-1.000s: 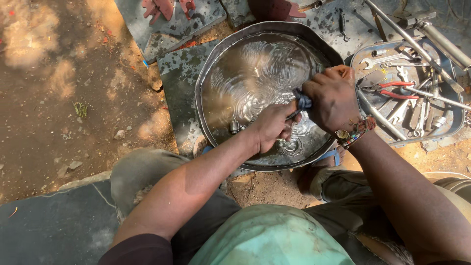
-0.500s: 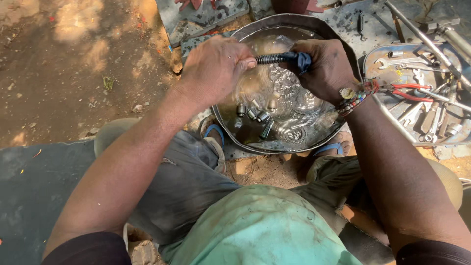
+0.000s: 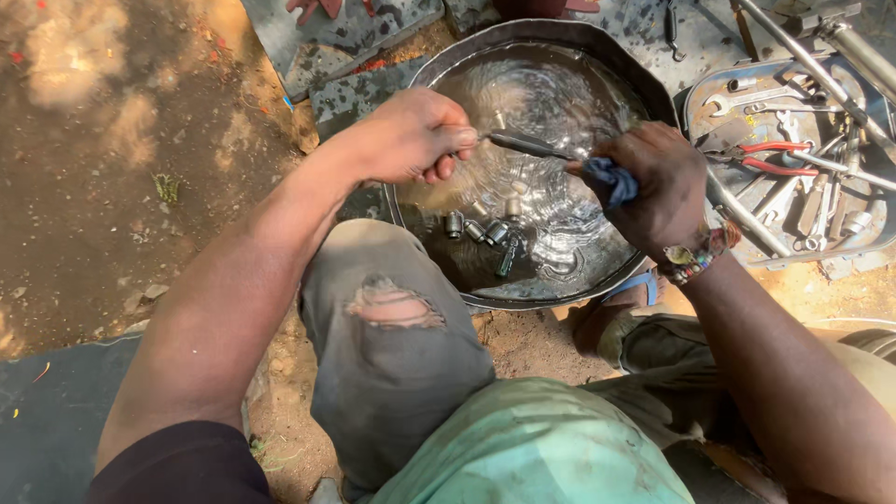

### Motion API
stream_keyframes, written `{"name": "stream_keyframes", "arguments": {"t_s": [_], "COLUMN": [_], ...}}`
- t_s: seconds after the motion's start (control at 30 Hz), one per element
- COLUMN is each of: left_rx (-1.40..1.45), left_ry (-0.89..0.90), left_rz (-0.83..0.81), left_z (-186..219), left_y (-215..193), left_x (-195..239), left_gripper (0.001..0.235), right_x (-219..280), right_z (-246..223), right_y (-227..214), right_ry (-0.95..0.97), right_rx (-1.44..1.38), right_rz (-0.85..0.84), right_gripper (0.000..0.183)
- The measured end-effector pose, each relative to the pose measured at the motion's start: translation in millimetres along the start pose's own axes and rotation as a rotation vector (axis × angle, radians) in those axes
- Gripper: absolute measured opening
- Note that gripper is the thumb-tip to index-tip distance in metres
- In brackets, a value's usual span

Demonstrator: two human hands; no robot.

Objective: The person scrubs small metal springs and cylindrical components in a basin of water using a blue cloth. They repeatedly dip the parts into the water, wipe them with the cloth, and place them on the ground beside the basin.

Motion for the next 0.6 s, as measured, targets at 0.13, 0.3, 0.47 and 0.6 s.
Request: {"name": "stream_keyframes", "arguments": {"t_s": [0.13,0.3,0.47,0.6], "left_rx": [0.195,0.848,0.658,0.051], "left_ry": [-0.176,-0.372,-0.582,-0.471], "left_rz": [0.106,0.454,0.752,0.674], "left_z": [-122,-286,-396,-410], "left_y": [-40,17,89,99], "left_x": [-48,-128,-182,-203], "left_gripper": [0.028,0.007,0.011,0.015], "right_x": [21,43,64,63], "right_z": [50,61,52,61], "right_y": [29,73,97,104], "right_ry": [0.431,0.768,0.604,0.619], "right_rx": [-0.086,-0.125,-0.103,-0.014], "right_rz": [-0.040,-0.460,-0.732,-0.794], "right_gripper": [0.033,0.021,0.025,0.023]}}
Point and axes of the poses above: each hand's wrist, its own x-axis away from the middle knuckle, its own y-axis out of the palm, z = x × y, the point moved 5 cm from there along -x, towards the middle knuckle, and after that the axes turned 2 degrees about x, right-handed, at the moved point
